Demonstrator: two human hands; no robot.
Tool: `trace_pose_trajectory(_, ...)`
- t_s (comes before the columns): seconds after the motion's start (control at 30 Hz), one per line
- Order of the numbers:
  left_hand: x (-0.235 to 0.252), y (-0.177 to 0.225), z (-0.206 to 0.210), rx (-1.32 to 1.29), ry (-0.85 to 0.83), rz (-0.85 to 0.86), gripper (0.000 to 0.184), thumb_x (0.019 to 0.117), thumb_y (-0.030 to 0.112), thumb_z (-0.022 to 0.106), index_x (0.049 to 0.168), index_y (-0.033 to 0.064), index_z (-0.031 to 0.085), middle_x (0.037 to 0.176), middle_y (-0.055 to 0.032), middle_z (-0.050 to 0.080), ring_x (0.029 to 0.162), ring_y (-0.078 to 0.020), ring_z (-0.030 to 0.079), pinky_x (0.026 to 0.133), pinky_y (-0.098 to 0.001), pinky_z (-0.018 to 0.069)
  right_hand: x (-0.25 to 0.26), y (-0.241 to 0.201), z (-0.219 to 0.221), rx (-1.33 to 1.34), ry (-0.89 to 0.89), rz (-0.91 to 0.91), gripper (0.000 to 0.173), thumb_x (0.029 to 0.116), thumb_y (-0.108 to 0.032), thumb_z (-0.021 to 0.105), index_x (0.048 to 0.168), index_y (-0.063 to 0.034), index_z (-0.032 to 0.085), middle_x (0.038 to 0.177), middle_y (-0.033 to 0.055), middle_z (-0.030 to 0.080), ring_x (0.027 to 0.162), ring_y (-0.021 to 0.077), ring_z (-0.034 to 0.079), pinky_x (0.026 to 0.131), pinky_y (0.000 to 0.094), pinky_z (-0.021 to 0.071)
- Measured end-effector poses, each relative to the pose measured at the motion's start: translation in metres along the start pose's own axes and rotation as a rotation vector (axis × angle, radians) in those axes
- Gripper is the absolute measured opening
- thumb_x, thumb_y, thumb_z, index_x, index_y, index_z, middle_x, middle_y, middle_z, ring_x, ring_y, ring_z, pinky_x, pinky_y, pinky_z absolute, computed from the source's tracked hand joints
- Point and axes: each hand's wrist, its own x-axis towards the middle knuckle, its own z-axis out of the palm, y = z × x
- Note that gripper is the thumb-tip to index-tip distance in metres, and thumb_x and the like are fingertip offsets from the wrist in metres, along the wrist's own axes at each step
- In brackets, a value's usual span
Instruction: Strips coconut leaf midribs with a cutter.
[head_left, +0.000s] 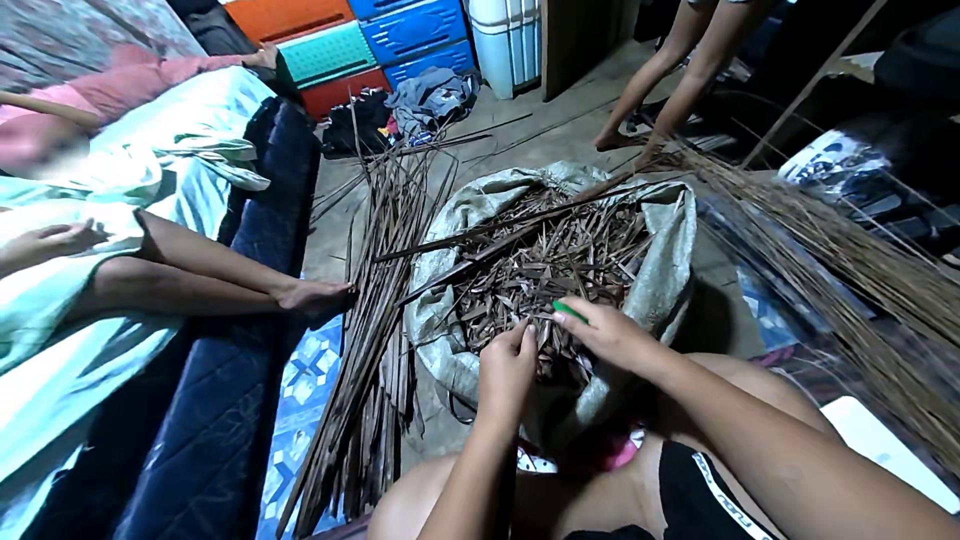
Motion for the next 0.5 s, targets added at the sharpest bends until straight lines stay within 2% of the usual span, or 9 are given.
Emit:
trace_pose_trajectory(0.1,0.003,-0.006,0.0,-0.183,-0.014,-0.049,0.029,0.1067,0.02,0.055,0.118,0.0022,0.074,0.079,-0.0024,0.068,0.061,-0.0054,0.055,0.062,-0.0266,0.0487,-0.003,0.001,0.011,0.137,-0.108,-0.034,0.045,0.1079,-0.035,0.054,0.141,-0.004,0.06,0.125,0.0205,0.068,0.112,0.0313,0.067,0.101,0.054,0.0501)
trace_pose_trajectory(0.2,0.003,-0.009,0.0,-0.287,-0.042,-0.094,0.026,0.1067,0.018,0.054,0.102,0.002,0.075,0.066,0.0018,0.06,0.052,-0.0036,0.052,0.052,-0.0233,0.0457,0.001,-0.002,0.015,0.224,-0.154,-0.03,0.041,0.1056,-0.027,0.06,0.139,-0.0025,0.058,0.121,0.0194,0.067,0.101,0.0255,0.066,0.092,0.0463,0.0527)
trace_pose_trajectory(0.3,0.002,-0.009,-0.002,-0.333,-0.036,-0.108,0.025,0.1067,0.017,0.055,0.104,0.0009,0.074,0.065,0.003,0.059,0.05,-0.0024,0.051,0.05,-0.0208,0.0449,0.004,-0.006,0.015,0.321,-0.212,0.008,0.044,0.1053,-0.023,0.061,0.144,-0.0069,0.05,0.107,0.0136,0.065,0.07,0.0136,0.059,0.063,0.0317,0.0522)
trace_pose_trajectory(0.33,0.002,-0.009,-0.003,-0.335,-0.028,-0.113,0.025,0.1067,0.017,0.055,0.105,0.0006,0.074,0.065,0.0029,0.059,0.05,-0.0024,0.05,0.05,-0.0208,0.0438,0.004,-0.007,0.015,0.365,-0.226,0.022,0.046,0.1051,-0.021,0.061,0.147,-0.009,0.047,0.102,0.012,0.064,0.064,0.012,0.057,0.059,0.0296,0.0508)
trace_pose_trajectory(0.43,0.001,-0.01,-0.004,-0.318,-0.03,-0.126,0.025,0.1069,0.016,0.054,0.105,0.0007,0.074,0.064,0.0032,0.058,0.05,-0.0017,0.049,0.049,-0.0201,0.0425,0.003,-0.008,0.017,0.462,-0.255,0.015,0.055,0.1048,-0.018,0.06,0.155,-0.013,0.039,0.094,0.0088,0.062,0.059,0.0095,0.055,0.055,0.0261,0.0496)
trace_pose_trajectory(0.5,0.0,-0.01,-0.003,-0.289,-0.036,-0.124,0.025,0.106,0.014,0.054,0.104,0.001,0.075,0.066,0.0031,0.059,0.052,-0.0016,0.049,0.052,-0.021,0.043,0.003,-0.01,0.018,0.481,-0.282,0.01,0.058,0.1056,-0.017,0.059,0.159,-0.0147,0.037,0.102,0.0097,0.064,0.061,0.0079,0.055,0.055,0.0241,0.0489)
